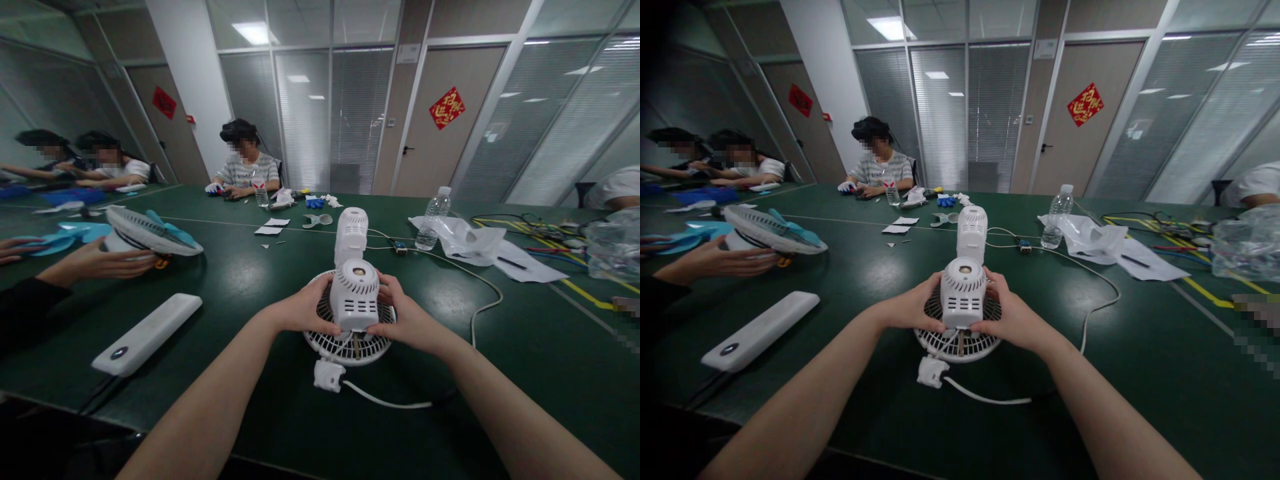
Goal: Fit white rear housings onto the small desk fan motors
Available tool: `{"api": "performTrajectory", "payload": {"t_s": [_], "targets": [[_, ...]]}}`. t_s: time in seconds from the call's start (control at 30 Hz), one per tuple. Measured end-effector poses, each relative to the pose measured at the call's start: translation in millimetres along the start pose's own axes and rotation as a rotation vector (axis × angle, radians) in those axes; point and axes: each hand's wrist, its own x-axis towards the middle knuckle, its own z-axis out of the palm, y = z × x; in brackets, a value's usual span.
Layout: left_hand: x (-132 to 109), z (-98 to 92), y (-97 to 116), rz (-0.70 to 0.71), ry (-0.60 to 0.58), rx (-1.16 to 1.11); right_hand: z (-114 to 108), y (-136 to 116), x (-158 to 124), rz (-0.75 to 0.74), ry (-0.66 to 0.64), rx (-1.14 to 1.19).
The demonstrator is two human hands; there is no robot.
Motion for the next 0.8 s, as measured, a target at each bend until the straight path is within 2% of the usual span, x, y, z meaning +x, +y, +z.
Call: {"api": "performTrajectory", "payload": {"t_s": [0.27, 0.53, 0.8], "targets": [[-0.9, 0.3, 2.4, -0.018, -0.001, -0.014, 0.2, 2.2, -2.0, 0.040, 0.010, -0.007], [0.2, 1.7, 1.0, -0.031, 0.003, -0.029, 2.1, 4.9, -1.3, 0.011, 0.023, 0.003], [-0.3, 2.0, 1.0, 0.011, -0.005, 0.028, 3.0, 5.4, -2.3, 0.028, 0.007, -0.039]]}}
